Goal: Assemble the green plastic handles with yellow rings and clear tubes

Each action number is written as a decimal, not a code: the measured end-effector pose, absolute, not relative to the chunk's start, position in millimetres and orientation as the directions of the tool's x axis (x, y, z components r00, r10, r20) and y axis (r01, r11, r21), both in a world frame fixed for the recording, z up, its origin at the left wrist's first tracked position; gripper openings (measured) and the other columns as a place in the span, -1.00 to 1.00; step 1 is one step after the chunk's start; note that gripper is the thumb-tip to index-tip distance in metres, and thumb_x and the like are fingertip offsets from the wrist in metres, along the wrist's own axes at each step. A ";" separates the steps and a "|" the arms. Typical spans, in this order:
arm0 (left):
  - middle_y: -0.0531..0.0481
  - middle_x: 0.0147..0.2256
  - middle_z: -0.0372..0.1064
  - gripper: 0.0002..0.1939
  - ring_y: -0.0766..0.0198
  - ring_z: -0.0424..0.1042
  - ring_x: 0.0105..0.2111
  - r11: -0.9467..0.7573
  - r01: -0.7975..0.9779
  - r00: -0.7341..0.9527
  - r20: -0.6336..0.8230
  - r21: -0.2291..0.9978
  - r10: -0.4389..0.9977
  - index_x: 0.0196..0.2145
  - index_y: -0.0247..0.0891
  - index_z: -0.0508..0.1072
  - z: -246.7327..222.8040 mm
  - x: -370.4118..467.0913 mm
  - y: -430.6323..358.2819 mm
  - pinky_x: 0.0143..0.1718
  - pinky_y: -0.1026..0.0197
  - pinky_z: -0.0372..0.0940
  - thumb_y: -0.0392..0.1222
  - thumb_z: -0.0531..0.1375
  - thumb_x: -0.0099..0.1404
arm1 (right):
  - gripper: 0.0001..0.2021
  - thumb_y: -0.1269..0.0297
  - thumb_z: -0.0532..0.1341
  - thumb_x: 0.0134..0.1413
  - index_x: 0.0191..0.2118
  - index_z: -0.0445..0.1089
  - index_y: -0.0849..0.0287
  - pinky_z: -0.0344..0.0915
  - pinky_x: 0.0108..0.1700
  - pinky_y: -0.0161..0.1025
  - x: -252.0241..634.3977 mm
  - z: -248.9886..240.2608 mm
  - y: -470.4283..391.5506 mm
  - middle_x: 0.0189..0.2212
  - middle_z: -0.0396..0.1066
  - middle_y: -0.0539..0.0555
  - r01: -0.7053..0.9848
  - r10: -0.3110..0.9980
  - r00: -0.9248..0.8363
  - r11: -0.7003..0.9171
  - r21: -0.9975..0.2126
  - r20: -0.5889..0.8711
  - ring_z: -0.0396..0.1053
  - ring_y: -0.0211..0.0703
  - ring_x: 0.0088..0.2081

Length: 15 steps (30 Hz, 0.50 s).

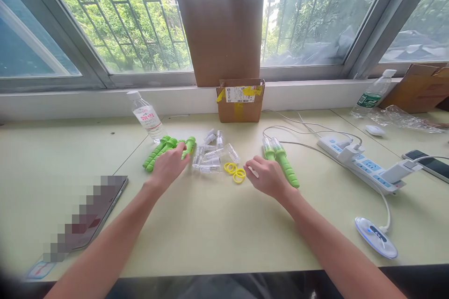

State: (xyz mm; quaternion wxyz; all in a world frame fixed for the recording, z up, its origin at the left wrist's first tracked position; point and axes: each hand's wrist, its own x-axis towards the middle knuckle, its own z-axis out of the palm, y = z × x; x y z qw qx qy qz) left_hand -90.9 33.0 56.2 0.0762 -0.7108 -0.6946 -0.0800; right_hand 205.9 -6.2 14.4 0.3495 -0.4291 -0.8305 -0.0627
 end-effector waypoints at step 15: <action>0.07 -0.49 0.23 -0.83 0.29 0.32 -0.50 -0.346 0.802 -0.258 0.804 0.487 0.535 -0.10 -0.27 0.16 63.5 -92.6 25.6 -0.45 0.27 0.15 -0.24 -0.07 0.37 | -0.77 0.29 0.08 0.24 -0.40 0.41 0.17 0.09 -0.47 -0.30 181.8 5.1 -11.9 -0.33 0.38 0.07 0.817 0.826 -0.451 0.535 -0.215 0.338 0.20 -0.32 -0.56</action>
